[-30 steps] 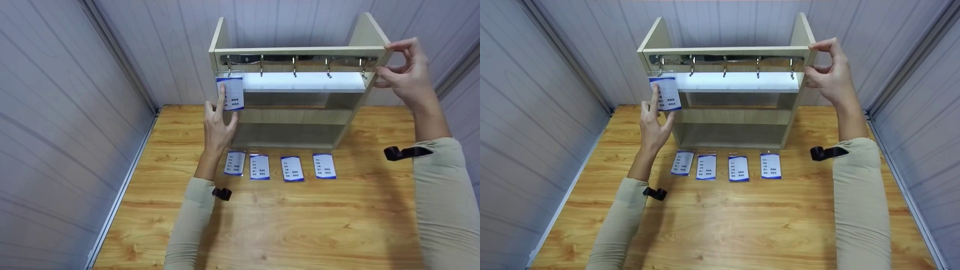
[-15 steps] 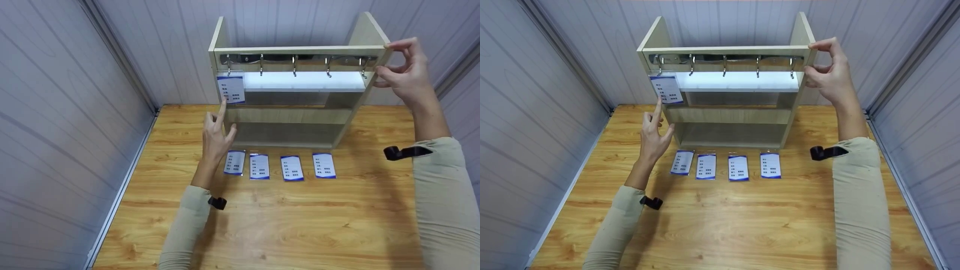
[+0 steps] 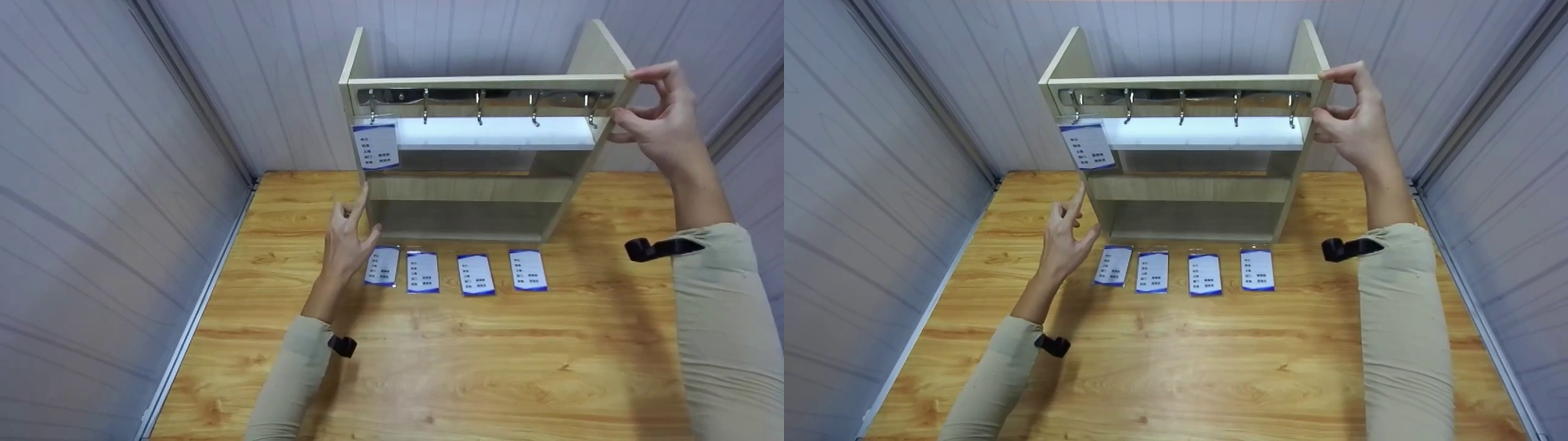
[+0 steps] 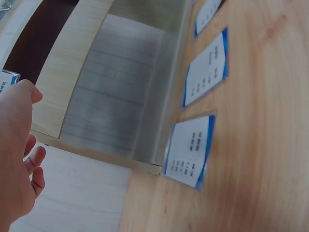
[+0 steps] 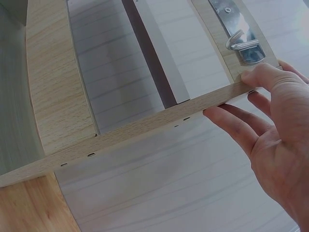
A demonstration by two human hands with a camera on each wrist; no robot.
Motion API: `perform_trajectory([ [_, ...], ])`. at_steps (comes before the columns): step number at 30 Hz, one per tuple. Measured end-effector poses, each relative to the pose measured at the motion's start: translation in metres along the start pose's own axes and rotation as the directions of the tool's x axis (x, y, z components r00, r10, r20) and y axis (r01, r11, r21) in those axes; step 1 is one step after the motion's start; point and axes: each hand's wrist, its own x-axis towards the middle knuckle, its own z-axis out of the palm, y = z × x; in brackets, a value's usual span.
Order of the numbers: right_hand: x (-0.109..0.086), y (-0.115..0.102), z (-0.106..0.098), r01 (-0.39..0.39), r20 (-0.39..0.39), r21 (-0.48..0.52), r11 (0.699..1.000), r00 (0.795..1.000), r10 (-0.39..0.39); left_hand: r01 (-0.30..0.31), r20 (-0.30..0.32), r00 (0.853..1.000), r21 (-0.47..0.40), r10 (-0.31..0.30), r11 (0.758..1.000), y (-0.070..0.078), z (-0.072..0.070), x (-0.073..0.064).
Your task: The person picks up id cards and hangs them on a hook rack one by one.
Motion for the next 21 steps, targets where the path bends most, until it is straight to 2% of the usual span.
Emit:
perform_trajectory([
  [5, 0.000, -0.001, 0.000, 0.011, -0.002, 0.017, 1.000, 1.000, -0.011, -0.009, 0.028, 1.000, -0.004, 0.009, 1.000, -0.007, 0.001, -0.006],
  [12, 0.000, -0.001, 0.001, 0.020, 0.003, -0.010, 1.000, 1.000, -0.020, 0.031, 0.119, 0.992, 0.004, -0.032, 1.000, -0.014, 0.004, -0.015],
  [17, 0.000, -0.002, 0.002, 0.021, 0.008, -0.008, 1.000, 1.000, -0.021, 0.103, 0.197, 0.975, 0.014, -0.104, 0.995, -0.016, 0.009, -0.020],
  [21, 0.000, -0.002, 0.003, 0.014, 0.006, 0.001, 1.000, 1.000, -0.014, 0.182, 0.248, 0.951, 0.033, -0.185, 0.983, -0.020, 0.017, -0.026],
])
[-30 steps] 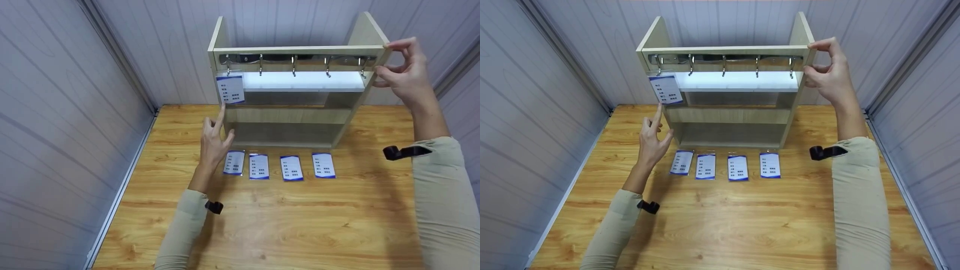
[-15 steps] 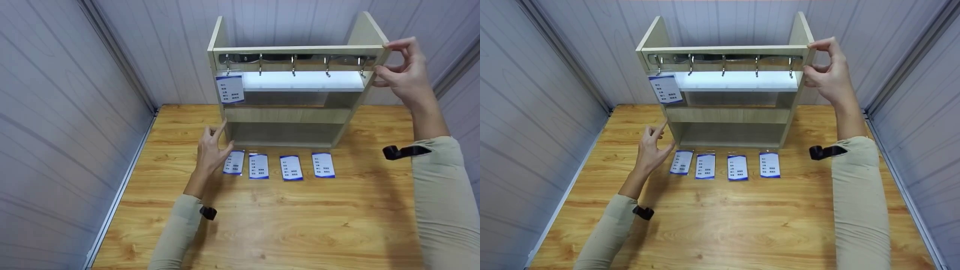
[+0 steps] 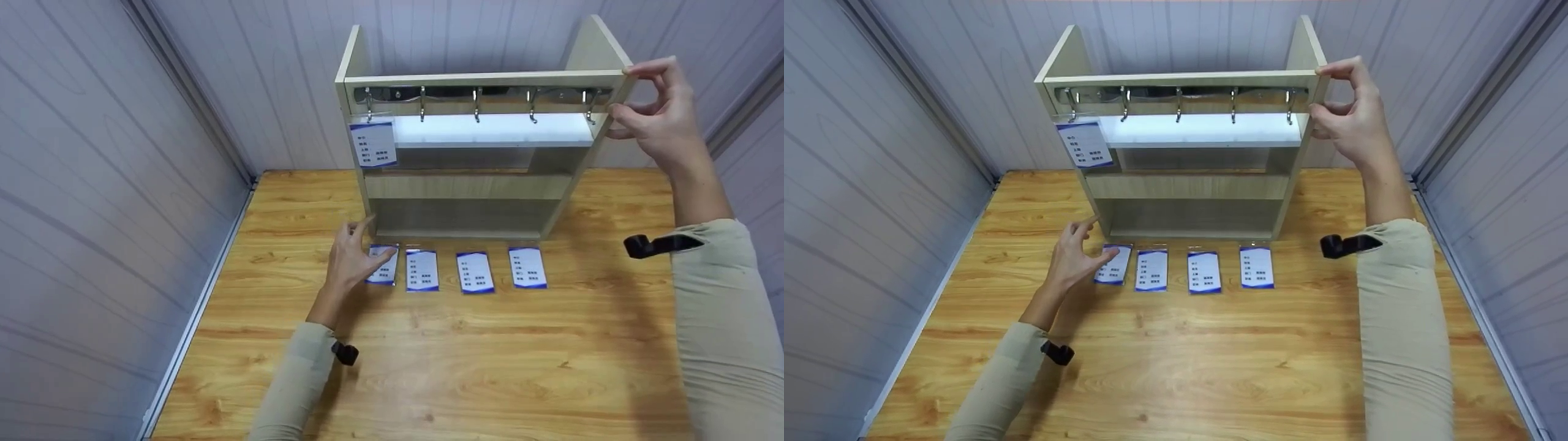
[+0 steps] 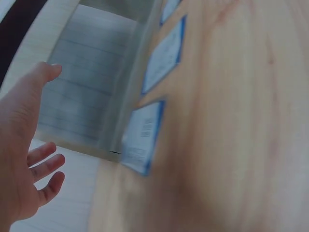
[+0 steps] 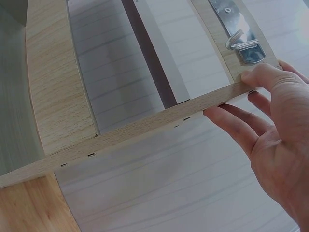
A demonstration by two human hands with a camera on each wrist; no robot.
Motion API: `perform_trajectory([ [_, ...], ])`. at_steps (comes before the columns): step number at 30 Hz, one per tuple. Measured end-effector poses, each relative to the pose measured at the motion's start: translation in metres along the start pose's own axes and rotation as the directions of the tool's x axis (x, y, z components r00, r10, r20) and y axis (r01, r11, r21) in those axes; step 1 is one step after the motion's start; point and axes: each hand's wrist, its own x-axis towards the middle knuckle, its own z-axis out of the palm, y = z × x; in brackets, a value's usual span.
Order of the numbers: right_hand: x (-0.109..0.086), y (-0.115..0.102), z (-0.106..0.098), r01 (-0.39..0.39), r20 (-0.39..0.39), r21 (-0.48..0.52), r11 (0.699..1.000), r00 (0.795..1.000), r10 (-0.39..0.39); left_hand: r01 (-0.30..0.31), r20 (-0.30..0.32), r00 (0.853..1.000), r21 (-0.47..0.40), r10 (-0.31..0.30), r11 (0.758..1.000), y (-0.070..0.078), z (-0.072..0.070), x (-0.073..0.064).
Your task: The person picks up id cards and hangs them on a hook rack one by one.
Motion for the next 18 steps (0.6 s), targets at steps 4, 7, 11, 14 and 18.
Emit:
perform_trajectory([
  [4, 0.000, -0.001, 0.000, -0.004, -0.003, -0.001, 1.000, 1.000, 0.004, 0.054, 0.038, 0.998, 0.006, -0.054, 0.999, -0.005, 0.012, -0.004],
  [7, 0.000, -0.002, 0.001, -0.005, -0.003, 0.003, 1.000, 1.000, 0.005, 0.078, 0.048, 0.996, 0.017, -0.078, 0.997, -0.010, 0.020, -0.007],
  [11, 0.001, -0.002, 0.001, -0.010, -0.007, 0.027, 1.000, 1.000, 0.010, 0.091, 0.048, 0.995, 0.038, -0.092, 0.995, -0.033, 0.037, -0.005],
  [14, 0.001, -0.002, 0.001, -0.016, -0.010, 0.054, 0.998, 1.000, 0.017, 0.101, 0.050, 0.993, 0.055, -0.104, 0.993, -0.051, 0.050, -0.001],
  [18, 0.001, -0.002, 0.002, -0.018, -0.015, 0.072, 0.997, 1.000, 0.019, 0.113, 0.035, 0.993, 0.055, -0.115, 0.992, -0.058, 0.057, -0.002],
])
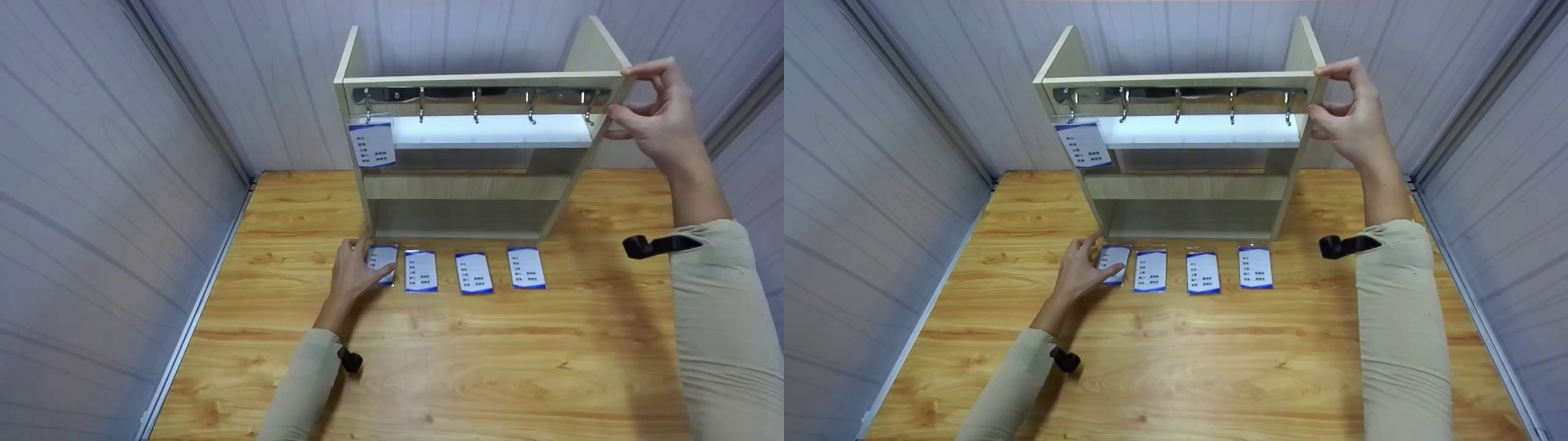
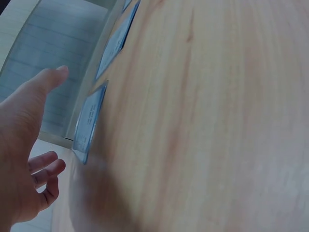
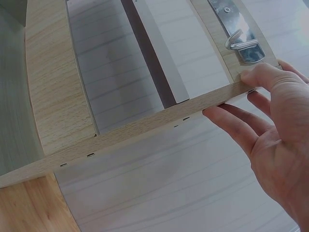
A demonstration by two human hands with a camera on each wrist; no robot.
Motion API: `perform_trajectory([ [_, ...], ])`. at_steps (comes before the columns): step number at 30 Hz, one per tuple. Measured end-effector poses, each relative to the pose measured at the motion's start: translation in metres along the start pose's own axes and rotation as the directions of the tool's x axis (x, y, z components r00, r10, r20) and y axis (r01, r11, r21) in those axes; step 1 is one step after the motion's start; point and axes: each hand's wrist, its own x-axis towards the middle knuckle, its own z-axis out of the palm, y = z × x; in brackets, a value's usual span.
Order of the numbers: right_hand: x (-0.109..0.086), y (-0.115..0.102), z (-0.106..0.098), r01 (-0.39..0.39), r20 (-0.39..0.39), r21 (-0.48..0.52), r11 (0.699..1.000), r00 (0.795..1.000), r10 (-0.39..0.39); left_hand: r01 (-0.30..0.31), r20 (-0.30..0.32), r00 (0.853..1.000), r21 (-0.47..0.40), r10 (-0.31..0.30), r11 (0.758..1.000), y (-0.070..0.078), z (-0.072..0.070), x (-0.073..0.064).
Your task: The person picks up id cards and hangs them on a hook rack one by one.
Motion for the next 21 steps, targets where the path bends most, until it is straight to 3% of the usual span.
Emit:
perform_trajectory([
  [3, 0.000, 0.000, 0.000, 0.006, 0.002, -0.005, 1.000, 1.000, -0.006, 0.010, -0.011, 1.000, -0.001, -0.010, 1.000, 0.005, 0.000, -0.003],
  [10, 0.000, 0.001, 0.000, 0.023, 0.008, -0.019, 1.000, 1.000, -0.023, 0.121, 0.067, 0.990, 0.009, -0.121, 0.993, 0.034, -0.014, -0.014],
  [21, 0.000, 0.001, 0.000, 0.024, 0.017, -0.012, 1.000, 1.000, -0.024, 0.160, 0.083, 0.982, 0.109, -0.170, 0.981, 0.039, -0.006, -0.009],
])
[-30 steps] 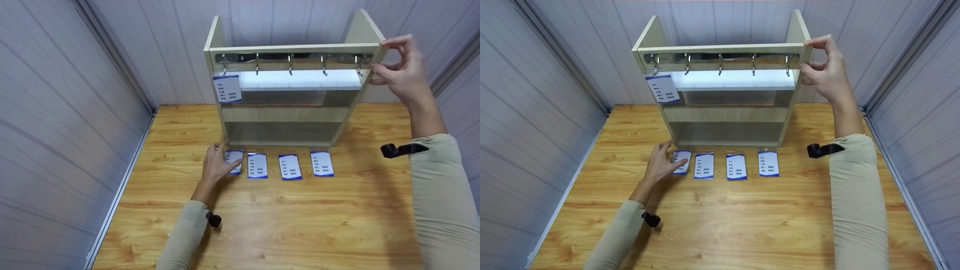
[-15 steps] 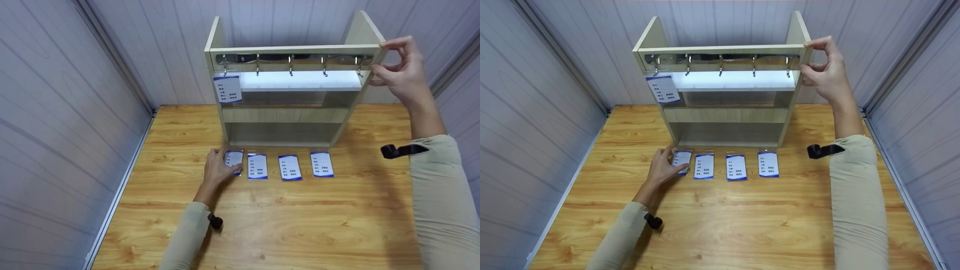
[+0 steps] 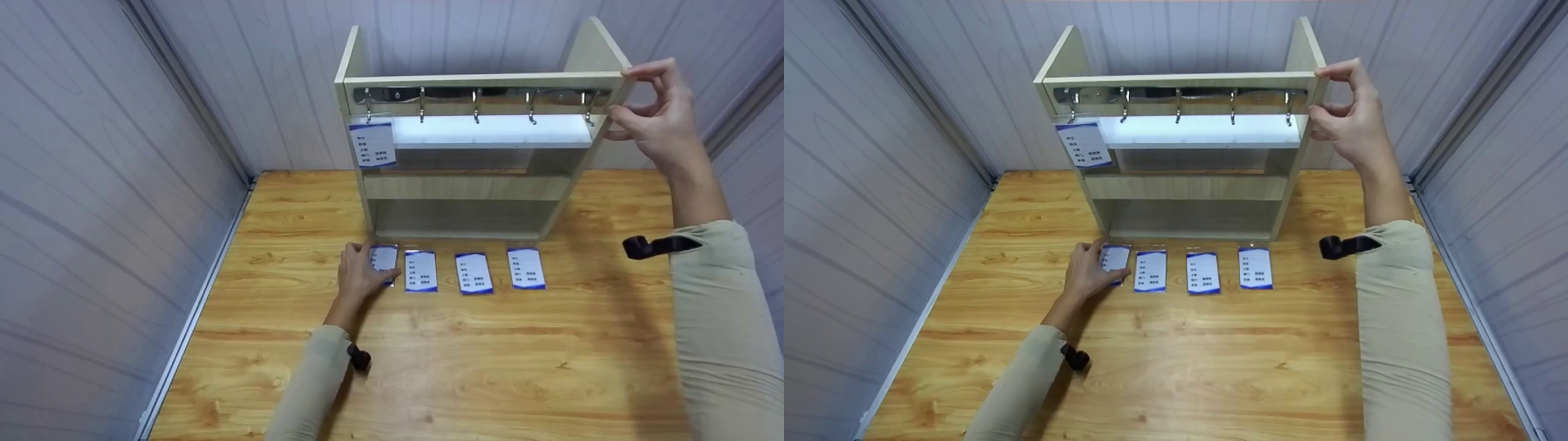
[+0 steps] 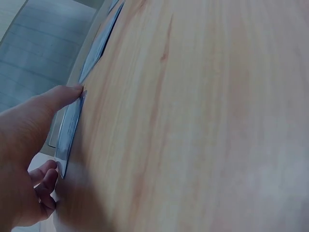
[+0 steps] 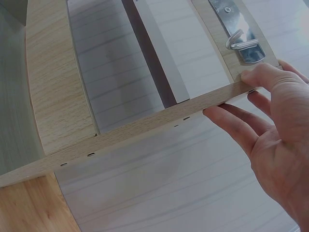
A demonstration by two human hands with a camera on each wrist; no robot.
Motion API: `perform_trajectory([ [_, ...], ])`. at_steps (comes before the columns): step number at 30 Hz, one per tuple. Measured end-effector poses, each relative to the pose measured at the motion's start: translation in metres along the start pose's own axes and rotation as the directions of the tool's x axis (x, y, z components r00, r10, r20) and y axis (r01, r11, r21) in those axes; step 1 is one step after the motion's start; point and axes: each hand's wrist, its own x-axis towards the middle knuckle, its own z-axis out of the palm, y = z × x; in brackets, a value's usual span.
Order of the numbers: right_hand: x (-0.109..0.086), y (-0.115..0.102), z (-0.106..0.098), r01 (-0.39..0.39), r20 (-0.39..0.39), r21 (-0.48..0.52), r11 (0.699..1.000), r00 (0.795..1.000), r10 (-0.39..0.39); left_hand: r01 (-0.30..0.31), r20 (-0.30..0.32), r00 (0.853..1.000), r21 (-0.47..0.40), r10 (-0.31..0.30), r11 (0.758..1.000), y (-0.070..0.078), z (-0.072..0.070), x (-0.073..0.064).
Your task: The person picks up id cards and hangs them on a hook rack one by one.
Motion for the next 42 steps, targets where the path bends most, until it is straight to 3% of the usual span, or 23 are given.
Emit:
perform_trajectory([
  [7, -0.001, 0.000, 0.000, 0.003, -0.001, -0.046, 0.999, 1.000, -0.003, 0.001, 0.033, 0.999, 0.054, -0.003, 0.999, 0.002, -0.003, 0.004],
  [11, -0.001, 0.000, 0.001, -0.001, -0.002, -0.034, 0.999, 1.000, 0.001, 0.021, 0.060, 0.998, 0.034, -0.023, 0.999, 0.003, -0.005, 0.004],
  [18, 0.001, 0.000, 0.001, 0.001, 0.001, -0.047, 0.999, 1.000, -0.001, 0.034, 0.086, 0.996, -0.062, -0.029, 0.997, 0.008, -0.008, 0.002],
  [25, 0.001, -0.001, 0.000, -0.008, 0.003, -0.031, 0.999, 1.000, 0.008, -0.040, 0.118, 0.991, -0.191, 0.064, 0.981, 0.008, -0.012, 0.003],
  [29, 0.001, -0.001, 0.000, -0.003, 0.004, -0.045, 0.999, 1.000, 0.003, -0.090, 0.102, 0.987, -0.261, 0.120, 0.961, -0.001, -0.005, 0.007],
  [33, 0.000, -0.001, -0.001, 0.007, 0.005, -0.053, 0.999, 1.000, -0.006, -0.109, 0.080, 0.987, -0.300, 0.139, 0.948, -0.009, 0.002, 0.011],
  [37, 0.000, -0.001, -0.001, -0.001, -0.002, -0.035, 0.999, 1.000, 0.001, -0.125, 0.058, 0.987, -0.308, 0.150, 0.943, -0.010, 0.003, 0.012],
  [42, -0.001, -0.001, -0.002, -0.010, -0.003, -0.041, 0.999, 1.000, 0.010, -0.133, 0.029, 0.989, -0.285, 0.147, 0.949, -0.018, 0.011, 0.023],
])
